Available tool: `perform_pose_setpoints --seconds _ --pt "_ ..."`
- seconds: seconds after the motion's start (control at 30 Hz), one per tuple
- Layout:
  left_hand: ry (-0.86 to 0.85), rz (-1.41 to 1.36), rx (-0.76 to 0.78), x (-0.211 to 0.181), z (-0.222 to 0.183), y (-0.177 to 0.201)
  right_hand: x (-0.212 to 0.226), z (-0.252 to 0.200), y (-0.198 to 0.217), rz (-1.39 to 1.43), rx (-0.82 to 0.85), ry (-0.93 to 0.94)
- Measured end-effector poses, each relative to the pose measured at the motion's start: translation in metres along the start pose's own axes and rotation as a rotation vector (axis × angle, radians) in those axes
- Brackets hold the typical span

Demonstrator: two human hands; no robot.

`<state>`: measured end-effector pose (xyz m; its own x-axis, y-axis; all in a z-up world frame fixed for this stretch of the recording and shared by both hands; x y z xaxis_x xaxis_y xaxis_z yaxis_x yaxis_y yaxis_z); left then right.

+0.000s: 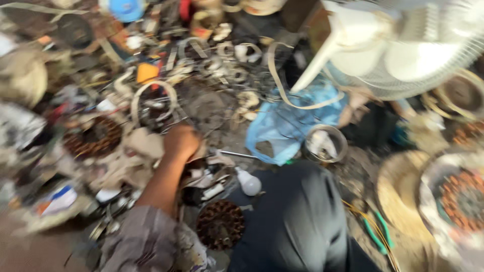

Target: The person sits on the floor and uses a yellow screwdriver to adjust copper windings on a circular motor stator. They then connect yellow wires to the stator and use the screwdriver to test the connections.

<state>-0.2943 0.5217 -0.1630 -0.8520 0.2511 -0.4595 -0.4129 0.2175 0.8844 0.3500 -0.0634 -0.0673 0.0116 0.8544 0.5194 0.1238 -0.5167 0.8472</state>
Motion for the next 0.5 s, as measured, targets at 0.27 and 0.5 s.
perform_pose_setpoints --seconds 0.27,0.5 --pt "0.111 0.244 0.311 -0.026 -0.004 -0.014 -0.163 -0.091 0.061 0.266 -0.123 -0.352" --pt "-0.557 0.039 0.274 -0.258 -0.095 -0.103 -0.157 -0.109 0.063 0.919 -0.378 -0.095"
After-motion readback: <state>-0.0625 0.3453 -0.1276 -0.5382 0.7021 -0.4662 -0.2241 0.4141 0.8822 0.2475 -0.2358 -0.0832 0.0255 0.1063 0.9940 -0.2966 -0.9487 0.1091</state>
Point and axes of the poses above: each hand's wrist, its own z-axis towards the middle knuckle, its own y-axis out of the back of the hand, x = y × z, the point moved 10 cm from there along z, towards the middle knuckle, and after that the axes turned 11 degrees about -z, right-handed, at the moved point
